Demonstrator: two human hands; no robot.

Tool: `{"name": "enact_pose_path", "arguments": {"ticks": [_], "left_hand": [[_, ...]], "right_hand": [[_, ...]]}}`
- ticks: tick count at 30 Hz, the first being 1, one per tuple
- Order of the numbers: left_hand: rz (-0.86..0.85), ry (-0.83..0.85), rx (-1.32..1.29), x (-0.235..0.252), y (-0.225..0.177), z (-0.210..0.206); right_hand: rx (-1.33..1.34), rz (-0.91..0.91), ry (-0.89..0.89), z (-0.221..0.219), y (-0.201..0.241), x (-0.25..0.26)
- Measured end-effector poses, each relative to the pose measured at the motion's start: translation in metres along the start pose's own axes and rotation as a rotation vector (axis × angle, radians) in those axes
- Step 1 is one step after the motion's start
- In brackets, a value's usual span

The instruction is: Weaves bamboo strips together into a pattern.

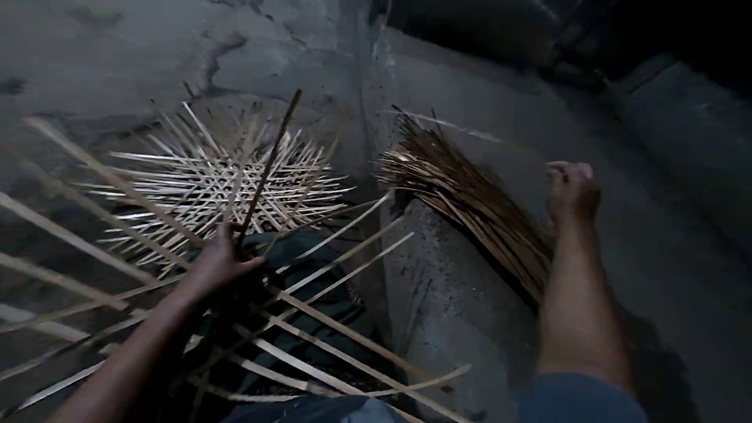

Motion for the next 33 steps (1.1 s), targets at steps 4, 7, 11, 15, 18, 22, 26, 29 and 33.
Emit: {"name": "enact_pose_path", "arguments": {"ticks": [4,7,11,15,18,22,26,29,33], "left_hand": [[0.025,0.005,-0.035,-0.002,0.001,-0.001],[0.001,-0.028,-0.108,-0.010,0.002,0.002],[-0.052,-0.017,-0.139,-0.012,0.007,0.002],[-0.069,-0.038,-0.139,-0.017,0.010,0.002],[-0.081,-0.038,-0.140,-0.020,0.011,0.002],[-0.126,-0.051,-0.139,-0.018,0.012,-0.001],[-0.143,-0.059,-0.181,-0.018,0.013,-0.002],[-0.228,-0.041,-0.291,-0.017,0.021,0.005],[-0.536,-0.376,0.163,-0.022,0.036,0.023]], "right_hand": [[0.069,0.038,-0.154,0.031,0.057,-0.020],[0.337,0.092,-0.103,0.006,0.085,-0.032],[0.729,0.172,0.110,-0.020,0.174,-0.096],[0.902,0.108,0.502,-0.056,0.243,-0.175],[0.802,0.100,0.766,-0.084,0.265,-0.228],[0.632,0.241,0.943,-0.100,0.268,-0.263],[0.598,0.263,0.972,-0.094,0.275,-0.268],[0.596,0.290,0.984,-0.092,0.281,-0.271],[0.578,0.335,0.984,-0.099,0.282,-0.271]]}}
Point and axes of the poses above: each hand's wrist, its own x-axis towards the middle knuckle, its own z-axis out of the back of the hand, y = z × x, the point moved 3 cm from there along x, towards the middle knuckle, and after that the axes turned 2 degrees about z, right-handed, at the moved point
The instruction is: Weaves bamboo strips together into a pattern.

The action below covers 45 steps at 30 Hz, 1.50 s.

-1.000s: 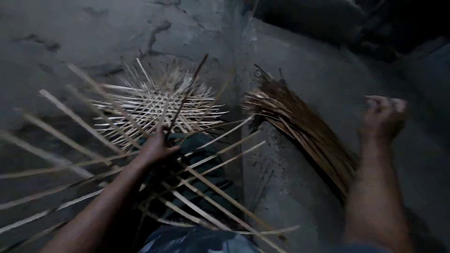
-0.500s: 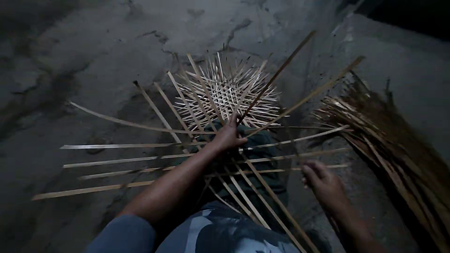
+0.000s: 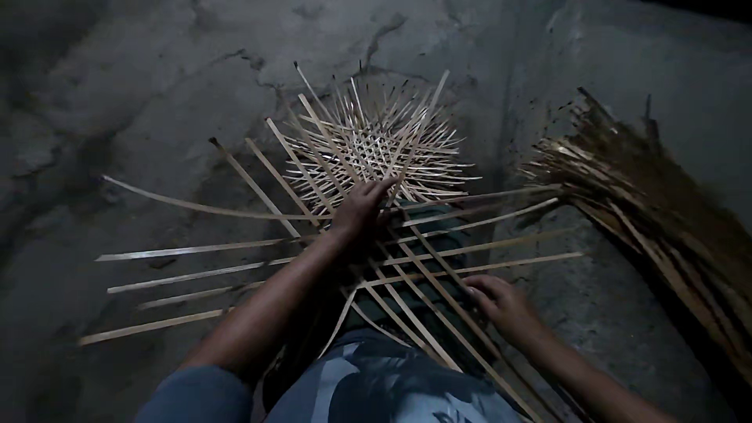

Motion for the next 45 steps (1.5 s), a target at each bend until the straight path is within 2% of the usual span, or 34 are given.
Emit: {"name": "enact_pose_path", "arguments": {"ticks": [3,6,8,12,18,27,33,39,42,44,45], "left_hand": [[-0.062,0.044,0.330,-0.010,0.012,-0.008],[-0.046,0.060,0.409,-0.013,0.016,-0.014],[-0.055,0.074,0.405,-0.012,0.015,-0.016],[-0.005,0.205,0.389,-0.009,0.015,-0.017],[0.034,0.280,0.374,-0.008,0.014,-0.014],[0.031,0.238,0.337,-0.011,0.011,-0.016],[-0.046,0.094,0.343,-0.016,0.017,-0.020],[-0.029,0.131,0.380,-0.023,0.013,-0.020],[-0.099,-0.071,0.289,-0.028,0.015,-0.017],[-0.006,-0.279,0.086,-0.027,0.014,-0.005],[0.099,-0.374,-0.058,-0.024,0.017,0.002]], "right_hand": [[-0.026,-0.005,0.027,0.002,-0.006,0.005],[-0.036,0.024,0.019,0.004,-0.010,0.004],[-0.019,0.015,0.027,0.005,-0.013,0.000],[0.006,0.008,0.021,0.006,-0.016,-0.001],[0.012,0.008,0.008,0.006,-0.014,0.000],[0.025,0.039,0.044,0.005,-0.017,-0.004],[0.032,0.054,0.046,0.005,-0.019,-0.002],[-0.002,0.051,0.064,0.003,-0.019,-0.006],[0.022,0.064,0.050,0.003,-0.018,-0.012],[0.019,0.064,0.060,0.006,-0.017,-0.015],[0.012,0.062,0.065,0.007,-0.015,-0.016]]}}
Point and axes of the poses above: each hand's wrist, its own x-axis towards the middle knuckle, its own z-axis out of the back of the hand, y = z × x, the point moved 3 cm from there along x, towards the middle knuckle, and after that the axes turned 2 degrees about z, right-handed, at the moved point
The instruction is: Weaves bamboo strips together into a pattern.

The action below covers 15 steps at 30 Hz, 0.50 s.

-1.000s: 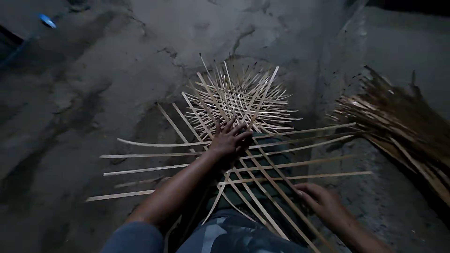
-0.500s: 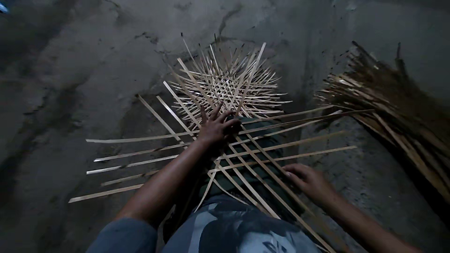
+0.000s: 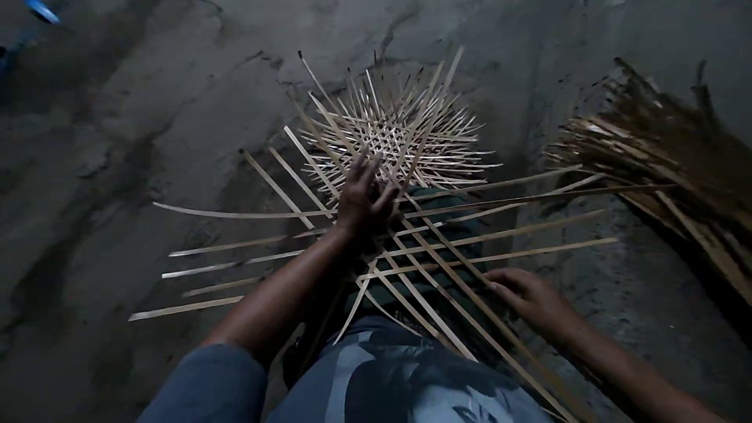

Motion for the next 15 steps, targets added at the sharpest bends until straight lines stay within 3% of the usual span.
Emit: {"name": "enact_pose_path", "arguments": {"ticks": [2,4,6,11,15], "left_hand": [[0.444,-0.079,-0.380,0.015,0.004,0.007],[0.904,-0.057,-0.800,0.028,-0.001,0.011],[1.149,0.013,-1.000,0.033,-0.005,0.011],[1.091,0.023,-1.163,0.029,-0.030,0.003],[0.955,0.136,-1.191,0.015,-0.014,-0.022]], "right_hand": [[-0.015,-0.002,0.023,0.001,0.000,-0.002],[-0.025,-0.006,0.036,0.002,0.000,-0.004],[-0.033,-0.015,0.058,0.003,0.001,-0.006],[-0.008,0.011,0.068,0.001,-0.003,-0.008],[0.089,-0.027,0.119,-0.005,-0.002,-0.010]]}}
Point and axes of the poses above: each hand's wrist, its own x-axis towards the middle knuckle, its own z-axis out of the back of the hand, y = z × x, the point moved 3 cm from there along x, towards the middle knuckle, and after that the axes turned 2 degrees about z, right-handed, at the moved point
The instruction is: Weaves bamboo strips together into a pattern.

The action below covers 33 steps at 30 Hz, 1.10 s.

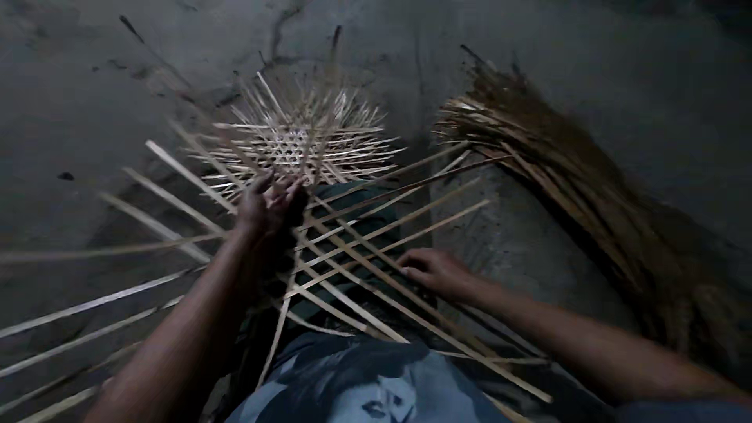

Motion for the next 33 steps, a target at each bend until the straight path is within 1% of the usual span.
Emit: {"name": "enact_pose_path", "arguments": {"ticks": [2,5,7,9,10,11,12,13,15,16,17,18,19,21,23,26,29,31,33], "left_hand": [[0.000,0.011,0.020,-0.004,0.006,-0.003],[-0.053,-0.006,0.038,-0.006,0.006,-0.008],[-0.066,-0.020,0.065,-0.005,0.006,-0.009],[-0.076,0.017,0.083,-0.001,0.007,-0.007],[-0.087,0.038,0.082,0.002,0.008,-0.004],[-0.100,0.064,0.071,0.006,0.009,0.000],[-0.111,0.085,0.065,0.011,0.011,0.005],[-0.117,0.096,0.063,0.012,0.013,0.006],[-0.135,0.110,0.055,0.013,0.014,0.007],[-0.138,0.110,0.052,0.015,0.014,0.009],[-0.141,0.106,0.055,0.016,0.014,0.009],[-0.141,0.101,0.057,0.017,0.014,0.010],[-0.141,0.113,0.050,0.020,0.015,0.012],[-0.142,0.127,0.040,0.019,0.016,0.011],[-0.144,0.129,0.030,0.017,0.015,0.009],[-0.144,0.121,-0.045,0.021,0.019,0.014],[-0.145,0.159,-0.034,0.024,0.020,0.018],[-0.132,0.171,-0.036,0.022,0.019,0.016],[-0.140,0.179,-0.044,0.024,0.020,0.018]], "right_hand": [[0.015,-0.007,0.029,0.001,0.002,0.000],[0.003,0.053,0.005,0.002,-0.001,0.002],[0.005,0.081,0.049,0.006,0.001,0.002],[-0.051,0.057,0.160,0.030,0.007,0.003],[-0.073,0.004,0.205,0.051,0.010,0.004],[-0.062,-0.084,0.211,0.080,0.009,0.004],[-0.006,-0.173,0.138,0.114,0.001,0.003],[0.060,-0.228,-0.046,0.152,-0.019,0.002],[0.127,-0.329,-0.546,0.230,-0.081,-0.009],[0.103,-0.393,-0.765,0.262,-0.112,-0.021],[0.042,-0.461,-0.915,0.287,-0.139,-0.035],[-0.041,-0.532,-0.997,0.304,-0.162,-0.050],[-0.113,-0.602,-1.030,0.314,-0.181,-0.060],[-0.235,-0.733,-1.018,0.319,-0.204,-0.072],[-0.278,-0.769,-0.987,0.319,-0.216,-0.075],[-0.219,-0.744,-1.004,0.319,-0.222,-0.080],[-0.172,-0.704,-1.020,0.320,-0.224,-0.089],[-0.182,-0.634,-0.983,0.317,-0.225,-0.093],[-0.255,-0.542,-0.933,0.314,-0.224,-0.091]]}}
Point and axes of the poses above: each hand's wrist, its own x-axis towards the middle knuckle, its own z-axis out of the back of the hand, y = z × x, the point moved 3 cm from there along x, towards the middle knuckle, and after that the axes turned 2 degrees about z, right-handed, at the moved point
